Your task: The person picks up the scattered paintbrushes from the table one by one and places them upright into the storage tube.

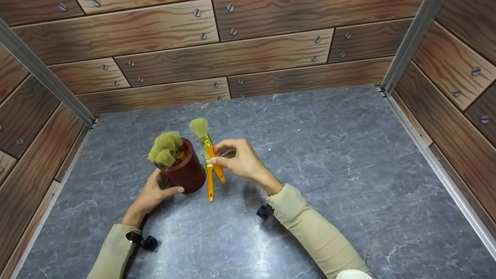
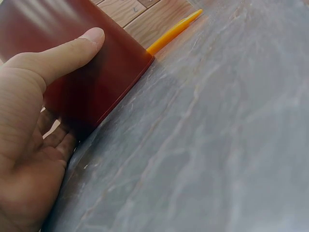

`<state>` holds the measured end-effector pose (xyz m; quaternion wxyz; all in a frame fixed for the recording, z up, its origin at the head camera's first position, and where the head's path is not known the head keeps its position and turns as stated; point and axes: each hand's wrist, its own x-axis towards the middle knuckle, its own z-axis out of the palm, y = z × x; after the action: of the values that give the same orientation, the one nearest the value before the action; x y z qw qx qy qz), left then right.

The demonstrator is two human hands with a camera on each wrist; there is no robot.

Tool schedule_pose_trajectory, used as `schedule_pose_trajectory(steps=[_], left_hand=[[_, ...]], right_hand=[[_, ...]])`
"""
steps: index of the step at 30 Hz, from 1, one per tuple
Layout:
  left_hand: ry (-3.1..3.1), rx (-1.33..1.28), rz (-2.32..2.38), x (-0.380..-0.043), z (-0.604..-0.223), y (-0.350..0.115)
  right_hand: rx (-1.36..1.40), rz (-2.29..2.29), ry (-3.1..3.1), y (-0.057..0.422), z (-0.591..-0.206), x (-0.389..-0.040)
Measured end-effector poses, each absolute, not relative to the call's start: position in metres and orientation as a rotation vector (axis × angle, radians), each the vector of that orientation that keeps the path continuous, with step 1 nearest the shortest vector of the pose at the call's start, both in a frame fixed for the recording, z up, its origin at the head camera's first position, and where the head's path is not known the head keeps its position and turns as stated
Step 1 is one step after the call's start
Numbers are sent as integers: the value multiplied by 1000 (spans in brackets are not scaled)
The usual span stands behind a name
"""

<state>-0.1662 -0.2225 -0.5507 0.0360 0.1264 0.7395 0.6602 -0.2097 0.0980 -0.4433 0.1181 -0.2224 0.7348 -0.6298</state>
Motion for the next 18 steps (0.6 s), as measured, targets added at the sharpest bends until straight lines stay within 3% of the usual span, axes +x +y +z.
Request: schedule_pose_trajectory(steps=[18], left_hand=[[2252, 378, 2033, -167, -551, -223]], right_hand=[[-903, -1894, 2160, 62, -400, -209]])
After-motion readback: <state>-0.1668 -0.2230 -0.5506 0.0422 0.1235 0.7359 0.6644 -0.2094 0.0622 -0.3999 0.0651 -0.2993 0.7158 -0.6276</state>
